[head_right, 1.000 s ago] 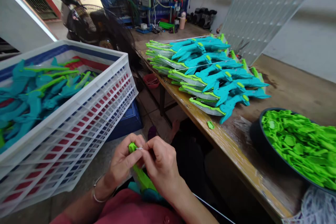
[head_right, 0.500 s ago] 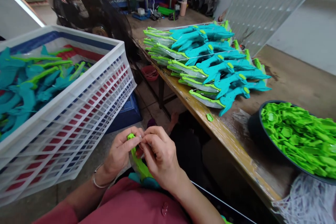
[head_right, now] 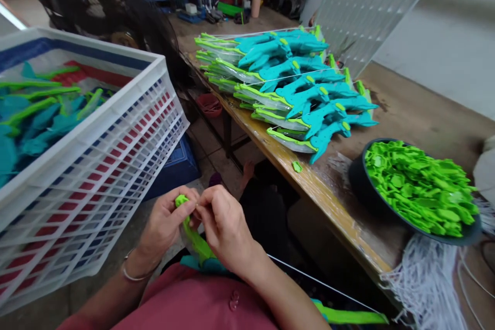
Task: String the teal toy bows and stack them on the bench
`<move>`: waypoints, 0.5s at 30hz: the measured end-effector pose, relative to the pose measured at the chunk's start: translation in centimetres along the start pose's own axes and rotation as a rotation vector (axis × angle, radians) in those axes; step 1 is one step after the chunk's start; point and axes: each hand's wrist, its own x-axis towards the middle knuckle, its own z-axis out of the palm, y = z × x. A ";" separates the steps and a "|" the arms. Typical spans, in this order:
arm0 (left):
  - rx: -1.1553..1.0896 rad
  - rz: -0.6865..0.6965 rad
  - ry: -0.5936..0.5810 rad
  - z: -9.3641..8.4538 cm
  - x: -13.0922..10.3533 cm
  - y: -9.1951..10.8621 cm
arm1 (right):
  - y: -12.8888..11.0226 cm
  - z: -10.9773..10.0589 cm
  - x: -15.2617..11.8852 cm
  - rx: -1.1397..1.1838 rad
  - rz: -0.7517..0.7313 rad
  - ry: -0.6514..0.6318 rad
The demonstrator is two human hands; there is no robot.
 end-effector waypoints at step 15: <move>-0.127 -0.020 -0.093 1.1 1.0 0.1 | 1.7 0.7 -1.2 -0.320 -0.257 0.163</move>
